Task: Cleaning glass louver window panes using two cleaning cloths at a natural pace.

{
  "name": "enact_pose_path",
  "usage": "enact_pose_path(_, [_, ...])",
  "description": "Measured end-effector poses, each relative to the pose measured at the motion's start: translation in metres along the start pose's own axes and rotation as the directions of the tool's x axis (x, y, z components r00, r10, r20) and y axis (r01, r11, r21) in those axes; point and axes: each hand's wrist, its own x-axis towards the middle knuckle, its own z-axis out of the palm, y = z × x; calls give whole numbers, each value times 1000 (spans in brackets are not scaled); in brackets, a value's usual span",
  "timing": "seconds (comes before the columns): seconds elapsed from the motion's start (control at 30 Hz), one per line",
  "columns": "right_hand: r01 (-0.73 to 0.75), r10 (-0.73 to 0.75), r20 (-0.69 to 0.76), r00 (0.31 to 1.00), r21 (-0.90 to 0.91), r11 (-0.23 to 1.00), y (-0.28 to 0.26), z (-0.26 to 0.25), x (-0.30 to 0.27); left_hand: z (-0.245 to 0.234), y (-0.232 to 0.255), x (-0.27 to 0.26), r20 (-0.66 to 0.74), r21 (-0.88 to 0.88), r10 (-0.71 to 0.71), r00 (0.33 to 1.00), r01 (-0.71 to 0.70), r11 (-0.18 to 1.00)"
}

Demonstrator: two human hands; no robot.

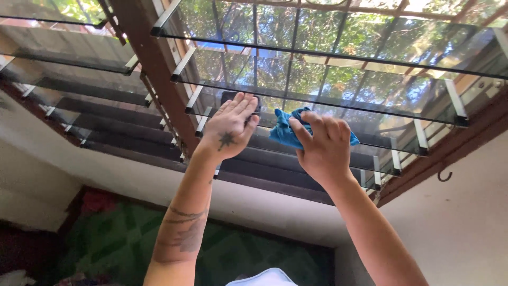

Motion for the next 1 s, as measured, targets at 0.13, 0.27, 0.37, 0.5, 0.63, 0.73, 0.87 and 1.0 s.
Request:
enact_pose_path(0.13, [-68, 64, 59, 996, 64, 996, 3, -2, -8, 5, -4, 7, 55, -25, -37, 998, 38, 999])
enact_pose_path(0.27, [-134, 130, 43, 991, 102, 986, -4, -21, 8, 4, 1, 8, 65, -15, -57, 996, 58, 998])
enact_pose_path(0.37, [-146, 144, 61, 988, 21, 989, -13, -38, 24, 4, 2, 7, 39, -14, -66, 997, 66, 998])
enact_pose_path(0.5, [-178, 179, 114, 977, -13, 984, -15, -38, 21, 6, 1, 6, 13, -14, -56, 998, 56, 998])
enact_pose_path(0.63, [-33, 44, 79, 996, -128, 991, -9, -40, 22, 8, -1, 6, 7, -5, -55, 998, 55, 998])
enact_pose_path(0.73, [-69, 99, 125, 987, -219, 973, -16, -47, 27, 10, -1, 5, -7, -32, -60, 998, 60, 998])
enact_pose_path(0.87, [-67, 98, 194, 976, -159, 985, -3, -20, 12, 10, -1, 6, -8, -28, -63, 998, 62, 998])
enact_pose_path(1.0, [-56, 28, 238, 971, 113, 992, 14, -6, 15, 10, 1, 6, -23, -15, -77, 997, 76, 997])
